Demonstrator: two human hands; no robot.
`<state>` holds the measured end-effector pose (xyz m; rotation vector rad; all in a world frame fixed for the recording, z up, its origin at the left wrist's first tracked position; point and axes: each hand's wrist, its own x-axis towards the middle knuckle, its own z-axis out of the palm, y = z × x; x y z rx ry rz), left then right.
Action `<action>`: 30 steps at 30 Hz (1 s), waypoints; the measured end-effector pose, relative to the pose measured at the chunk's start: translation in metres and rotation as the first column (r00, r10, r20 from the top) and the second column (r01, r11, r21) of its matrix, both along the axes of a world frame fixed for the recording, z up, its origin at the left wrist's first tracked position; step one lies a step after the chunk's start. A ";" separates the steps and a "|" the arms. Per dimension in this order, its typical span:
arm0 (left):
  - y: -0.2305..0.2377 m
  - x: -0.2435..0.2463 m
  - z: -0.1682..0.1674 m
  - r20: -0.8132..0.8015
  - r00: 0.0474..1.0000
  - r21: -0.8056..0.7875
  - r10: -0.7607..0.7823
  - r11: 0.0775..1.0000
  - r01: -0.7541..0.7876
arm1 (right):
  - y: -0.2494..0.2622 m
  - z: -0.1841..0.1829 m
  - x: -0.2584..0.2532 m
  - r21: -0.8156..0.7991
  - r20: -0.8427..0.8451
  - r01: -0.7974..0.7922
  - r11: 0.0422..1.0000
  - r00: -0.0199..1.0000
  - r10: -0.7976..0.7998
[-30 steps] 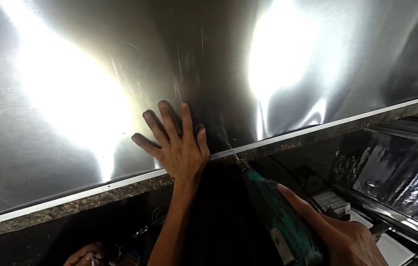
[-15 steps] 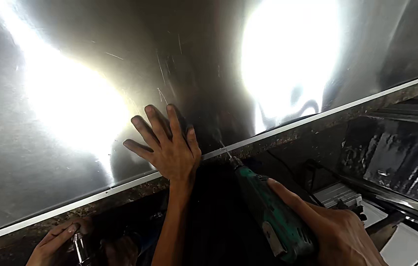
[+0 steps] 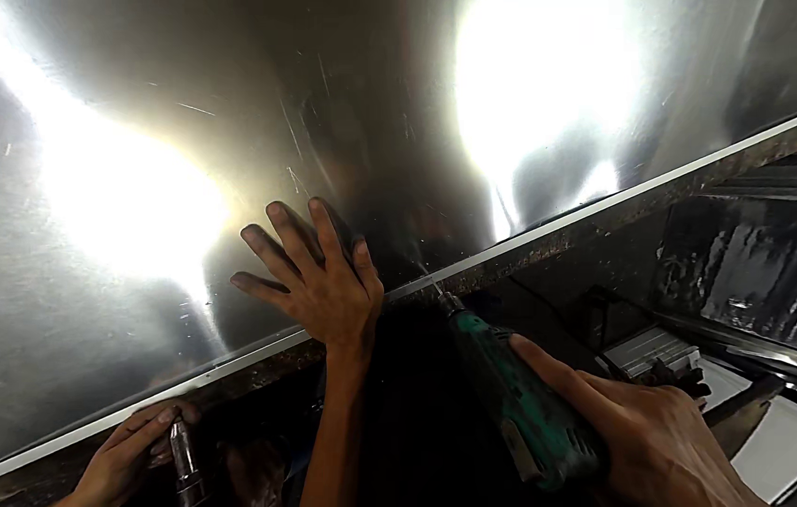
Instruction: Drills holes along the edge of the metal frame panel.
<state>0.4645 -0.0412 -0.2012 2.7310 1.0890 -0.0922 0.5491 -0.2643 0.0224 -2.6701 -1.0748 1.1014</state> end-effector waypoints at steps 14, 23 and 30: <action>0.000 0.000 -0.002 -0.014 1.000 0.041 -0.013 0.999 0.014 | 0.006 -0.020 0.002 0.013 0.029 0.032 0.999 0.999 -0.033; -0.002 0.001 -0.001 -0.015 1.000 0.057 0.000 0.998 0.001 | 0.007 -0.033 -0.003 0.028 0.043 0.094 0.995 0.995 -0.095; -0.001 0.001 0.002 0.007 1.000 0.057 0.004 0.998 -0.005 | 0.002 -0.019 -0.002 0.074 -0.007 0.160 0.984 0.987 -0.160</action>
